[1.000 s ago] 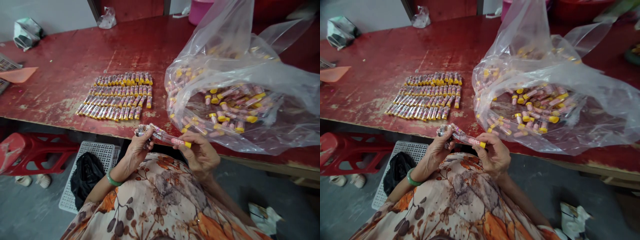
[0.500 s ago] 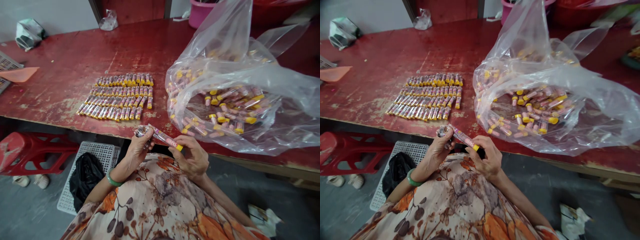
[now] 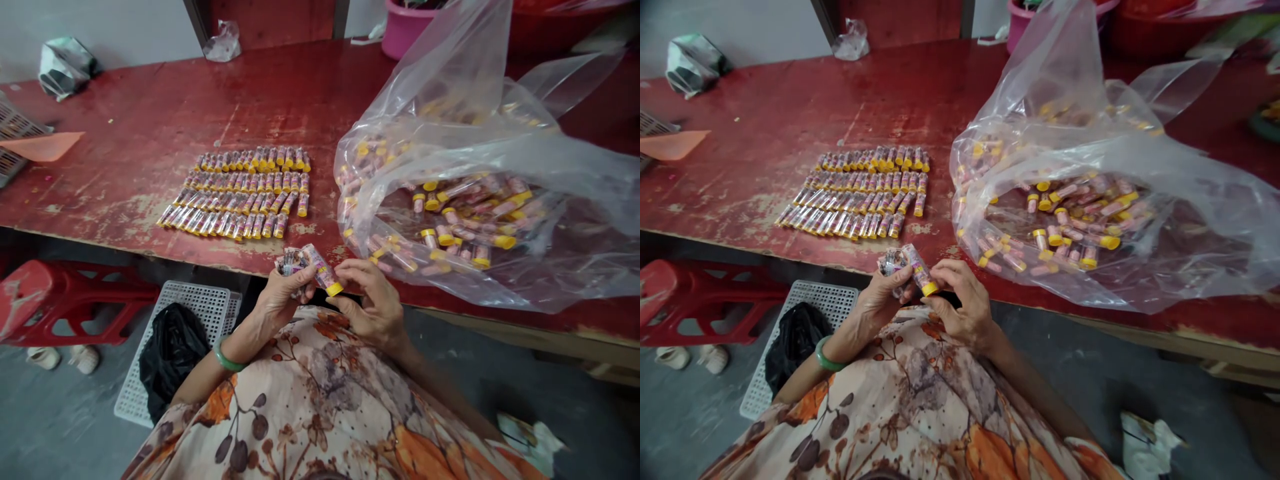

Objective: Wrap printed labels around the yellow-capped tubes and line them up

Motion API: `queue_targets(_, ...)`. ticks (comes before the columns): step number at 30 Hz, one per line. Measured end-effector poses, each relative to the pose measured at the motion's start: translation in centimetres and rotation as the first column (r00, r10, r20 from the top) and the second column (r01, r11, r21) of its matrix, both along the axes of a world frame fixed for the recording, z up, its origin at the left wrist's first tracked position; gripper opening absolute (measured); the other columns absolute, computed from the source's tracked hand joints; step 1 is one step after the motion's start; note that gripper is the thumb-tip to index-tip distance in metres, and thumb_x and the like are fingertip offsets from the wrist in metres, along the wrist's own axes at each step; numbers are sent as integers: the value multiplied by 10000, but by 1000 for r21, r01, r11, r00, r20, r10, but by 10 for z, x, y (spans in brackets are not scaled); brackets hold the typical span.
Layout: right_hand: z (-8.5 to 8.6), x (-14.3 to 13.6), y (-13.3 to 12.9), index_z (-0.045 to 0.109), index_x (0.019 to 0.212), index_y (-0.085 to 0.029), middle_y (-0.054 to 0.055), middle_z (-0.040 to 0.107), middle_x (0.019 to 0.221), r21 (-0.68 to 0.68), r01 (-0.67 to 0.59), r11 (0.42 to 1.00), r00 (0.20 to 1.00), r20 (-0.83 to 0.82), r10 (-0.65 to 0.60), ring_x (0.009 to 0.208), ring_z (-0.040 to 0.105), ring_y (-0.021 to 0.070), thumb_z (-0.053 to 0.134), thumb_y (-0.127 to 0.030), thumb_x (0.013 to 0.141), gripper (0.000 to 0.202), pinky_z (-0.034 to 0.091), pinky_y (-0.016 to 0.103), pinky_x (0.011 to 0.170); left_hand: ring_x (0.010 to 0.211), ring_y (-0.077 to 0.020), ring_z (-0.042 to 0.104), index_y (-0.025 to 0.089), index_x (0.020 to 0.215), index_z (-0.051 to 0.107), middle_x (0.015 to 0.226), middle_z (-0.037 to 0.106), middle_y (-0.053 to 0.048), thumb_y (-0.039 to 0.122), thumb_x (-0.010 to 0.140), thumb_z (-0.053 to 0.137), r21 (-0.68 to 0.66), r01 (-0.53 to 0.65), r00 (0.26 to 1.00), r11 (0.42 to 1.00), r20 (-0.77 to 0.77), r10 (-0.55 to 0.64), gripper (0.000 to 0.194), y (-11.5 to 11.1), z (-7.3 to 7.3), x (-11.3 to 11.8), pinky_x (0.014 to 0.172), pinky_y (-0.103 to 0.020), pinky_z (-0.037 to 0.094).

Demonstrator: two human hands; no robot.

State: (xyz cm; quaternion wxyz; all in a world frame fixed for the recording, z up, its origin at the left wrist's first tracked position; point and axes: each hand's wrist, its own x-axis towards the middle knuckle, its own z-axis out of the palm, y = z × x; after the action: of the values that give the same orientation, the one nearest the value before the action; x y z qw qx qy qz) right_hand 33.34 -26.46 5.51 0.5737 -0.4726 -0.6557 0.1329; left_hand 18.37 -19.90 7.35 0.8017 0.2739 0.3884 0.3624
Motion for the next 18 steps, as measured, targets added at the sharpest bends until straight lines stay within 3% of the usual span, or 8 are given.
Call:
queue_targets(6,1,-7,11,587,1012,-227,47,575,1028,-89,-61,994,977,-209,41,757,579,133,703,-213,753,284,518,274,649,398,-43,427,137,681,604,550,534,38,332,609,836,44,63,998,997,-4,-63,311,-5,2,0,388,-192,306)
queue_targets(9,3,-11,14,595,952,-222,42,570,990,-147,-98,984,958,-280,54,782,583,139,722,-223,737,250,515,263,645,406,-46,413,140,656,594,514,502,45,339,614,834,71,52,998,996,-27,-51,314,-6,2,-1,400,-194,308)
queue_targets(14,1,-11,14,624,957,-219,51,599,964,-165,-63,984,962,-273,16,830,612,166,715,-240,750,227,541,285,672,402,-55,410,151,587,556,460,472,50,358,619,824,90,37,997,995,-74,-30,340,-4,2,-3,406,-200,298)
queue_targets(18,3,-8,12,661,997,-232,51,655,963,-109,-12,994,989,-148,-4,849,641,174,686,-221,788,211,551,304,707,397,-56,428,150,599,577,466,490,46,355,630,816,96,25,995,995,-96,-16,317,-1,3,-3,401,-199,289)
